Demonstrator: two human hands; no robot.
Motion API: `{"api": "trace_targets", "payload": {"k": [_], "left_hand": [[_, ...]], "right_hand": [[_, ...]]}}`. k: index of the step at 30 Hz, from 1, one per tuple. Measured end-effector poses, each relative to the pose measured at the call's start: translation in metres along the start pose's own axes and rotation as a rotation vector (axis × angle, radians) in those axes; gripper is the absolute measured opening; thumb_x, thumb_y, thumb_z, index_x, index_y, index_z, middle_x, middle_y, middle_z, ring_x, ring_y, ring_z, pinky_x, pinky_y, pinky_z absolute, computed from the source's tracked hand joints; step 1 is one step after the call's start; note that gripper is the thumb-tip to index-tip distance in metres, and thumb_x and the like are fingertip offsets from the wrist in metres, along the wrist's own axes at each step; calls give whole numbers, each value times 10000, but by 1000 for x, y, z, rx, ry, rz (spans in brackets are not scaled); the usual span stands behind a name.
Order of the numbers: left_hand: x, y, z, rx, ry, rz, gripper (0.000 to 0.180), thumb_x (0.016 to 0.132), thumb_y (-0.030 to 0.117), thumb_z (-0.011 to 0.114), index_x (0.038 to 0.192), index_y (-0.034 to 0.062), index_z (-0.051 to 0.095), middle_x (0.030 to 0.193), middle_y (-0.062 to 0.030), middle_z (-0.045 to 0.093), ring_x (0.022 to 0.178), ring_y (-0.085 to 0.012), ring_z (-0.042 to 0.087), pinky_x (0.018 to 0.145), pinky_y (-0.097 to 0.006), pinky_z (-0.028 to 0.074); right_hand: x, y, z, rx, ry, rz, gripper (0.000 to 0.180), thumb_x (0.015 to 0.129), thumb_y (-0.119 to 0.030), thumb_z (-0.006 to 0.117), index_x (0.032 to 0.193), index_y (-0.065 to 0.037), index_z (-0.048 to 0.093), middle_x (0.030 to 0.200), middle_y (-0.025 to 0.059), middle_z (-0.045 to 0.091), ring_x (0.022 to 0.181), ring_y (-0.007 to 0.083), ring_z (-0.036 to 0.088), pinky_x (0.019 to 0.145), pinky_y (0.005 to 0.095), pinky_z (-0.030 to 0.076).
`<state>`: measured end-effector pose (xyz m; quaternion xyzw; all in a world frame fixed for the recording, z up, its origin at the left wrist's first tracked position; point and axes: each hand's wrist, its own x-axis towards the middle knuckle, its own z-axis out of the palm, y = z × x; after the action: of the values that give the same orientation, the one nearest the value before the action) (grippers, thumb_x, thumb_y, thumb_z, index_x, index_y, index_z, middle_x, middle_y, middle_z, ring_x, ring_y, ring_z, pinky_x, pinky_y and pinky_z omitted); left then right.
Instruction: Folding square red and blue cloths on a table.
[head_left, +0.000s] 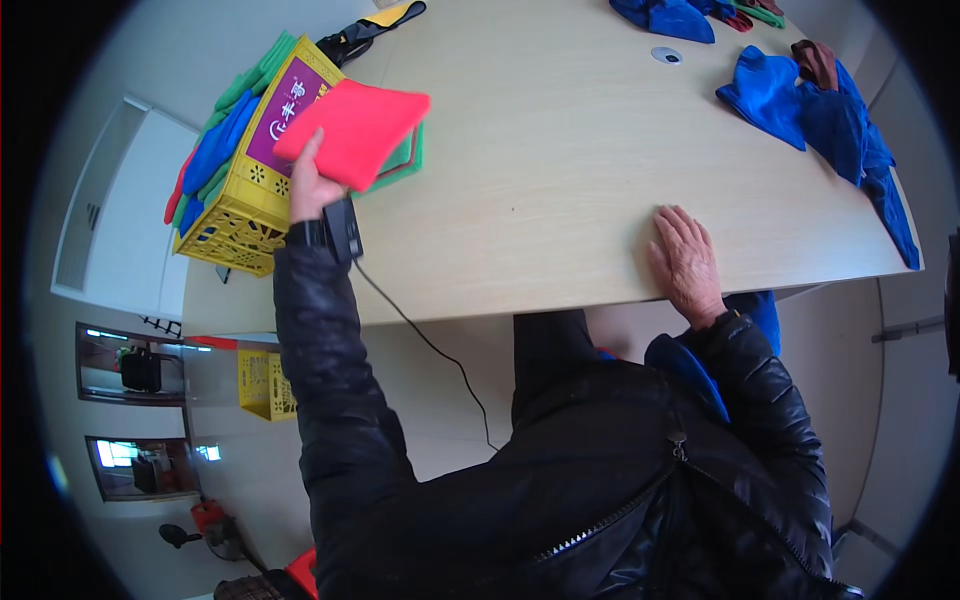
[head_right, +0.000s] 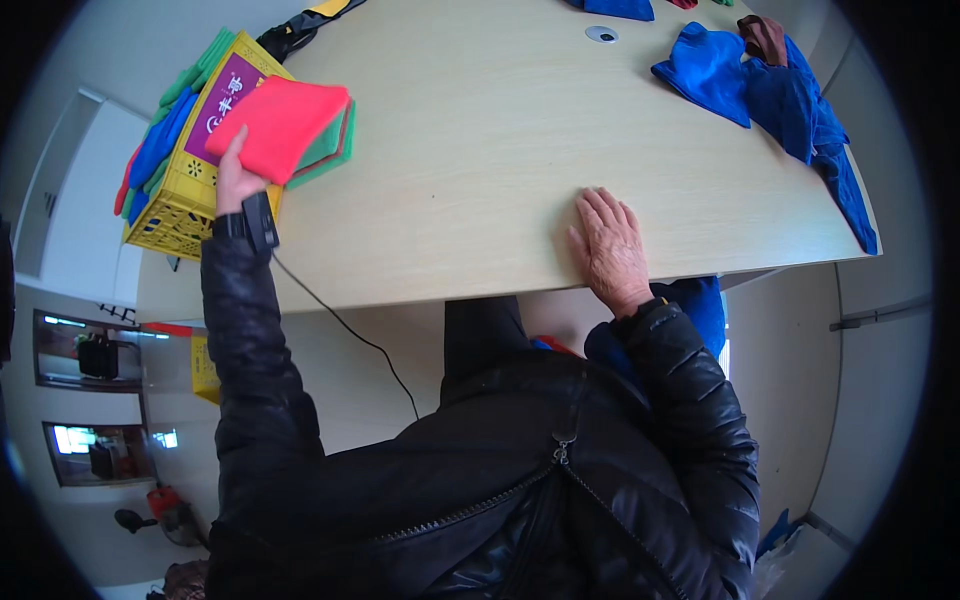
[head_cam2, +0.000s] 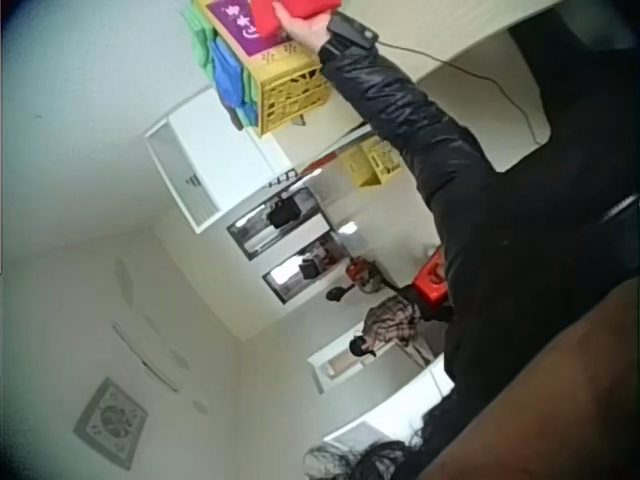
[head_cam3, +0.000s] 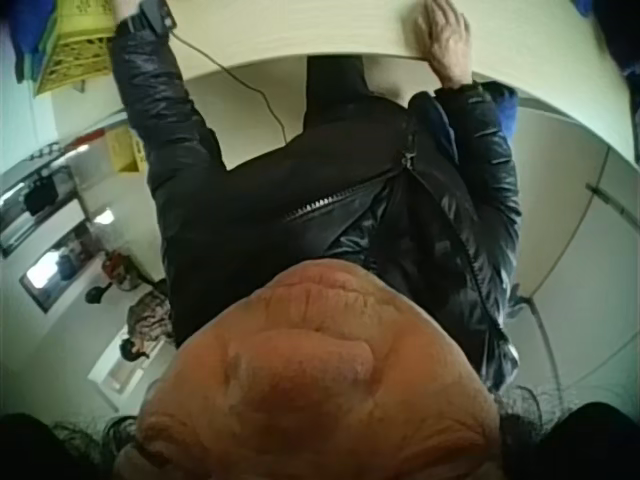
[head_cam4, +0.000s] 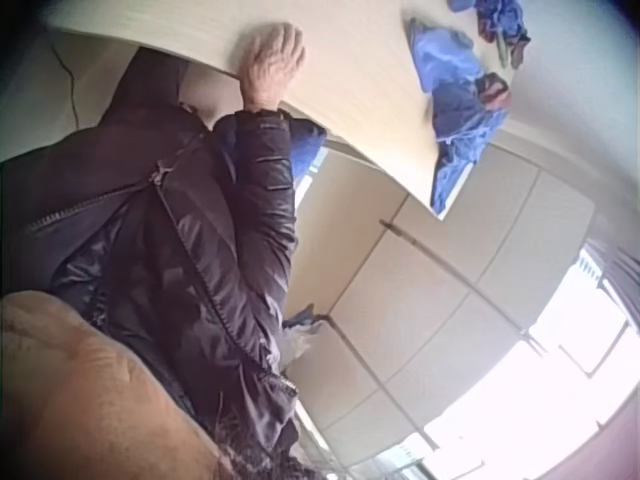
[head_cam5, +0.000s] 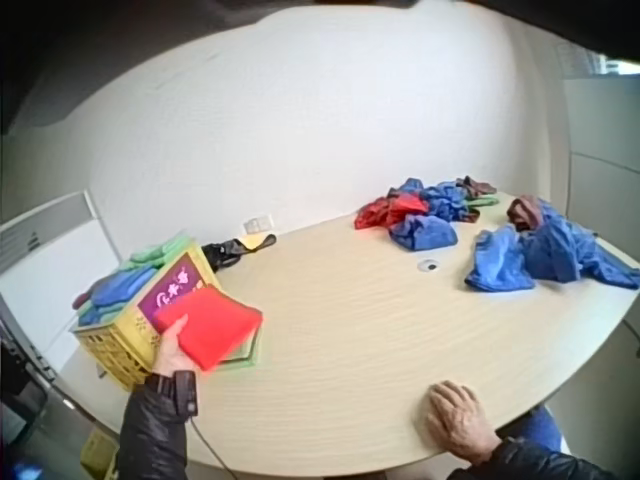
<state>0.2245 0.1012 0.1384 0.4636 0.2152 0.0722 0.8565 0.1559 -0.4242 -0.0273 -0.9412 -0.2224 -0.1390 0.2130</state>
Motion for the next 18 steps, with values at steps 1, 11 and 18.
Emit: {"api": "trace_targets", "payload": {"k": [1, 11, 18], "left_hand": [[26, 7, -2, 0, -7, -4, 511, 987, 266, 652, 1415, 40, 490, 1431, -121, 569, 1321, -297, 537, 1125, -496, 427], [213, -28, -168, -12, 22, 276, 504, 1012, 371, 593, 1405, 67, 505, 1340, -121, 624, 1209, -319, 618, 987, -529, 521], [185, 24, -188, -64, -114, 100, 539, 991, 331, 629, 1429, 51, 484, 1381, -158, 588, 1260, -341, 576, 1006, -515, 513]], "right_hand": [[0, 0, -1, 0, -5, 10, 468, 986, -246, 568, 1377, 6, 518, 1452, 186, 512, 1415, 364, 404, 1186, 474, 288], [7, -15, 0, 67, 29, -6, 469, 930, -182, 622, 1349, 13, 543, 1434, 187, 529, 1398, 369, 428, 1157, 473, 340], [4, -15, 4, 109, 92, -31, 464, 901, -166, 639, 1321, 13, 559, 1419, 191, 535, 1373, 365, 450, 1148, 473, 352]]}}
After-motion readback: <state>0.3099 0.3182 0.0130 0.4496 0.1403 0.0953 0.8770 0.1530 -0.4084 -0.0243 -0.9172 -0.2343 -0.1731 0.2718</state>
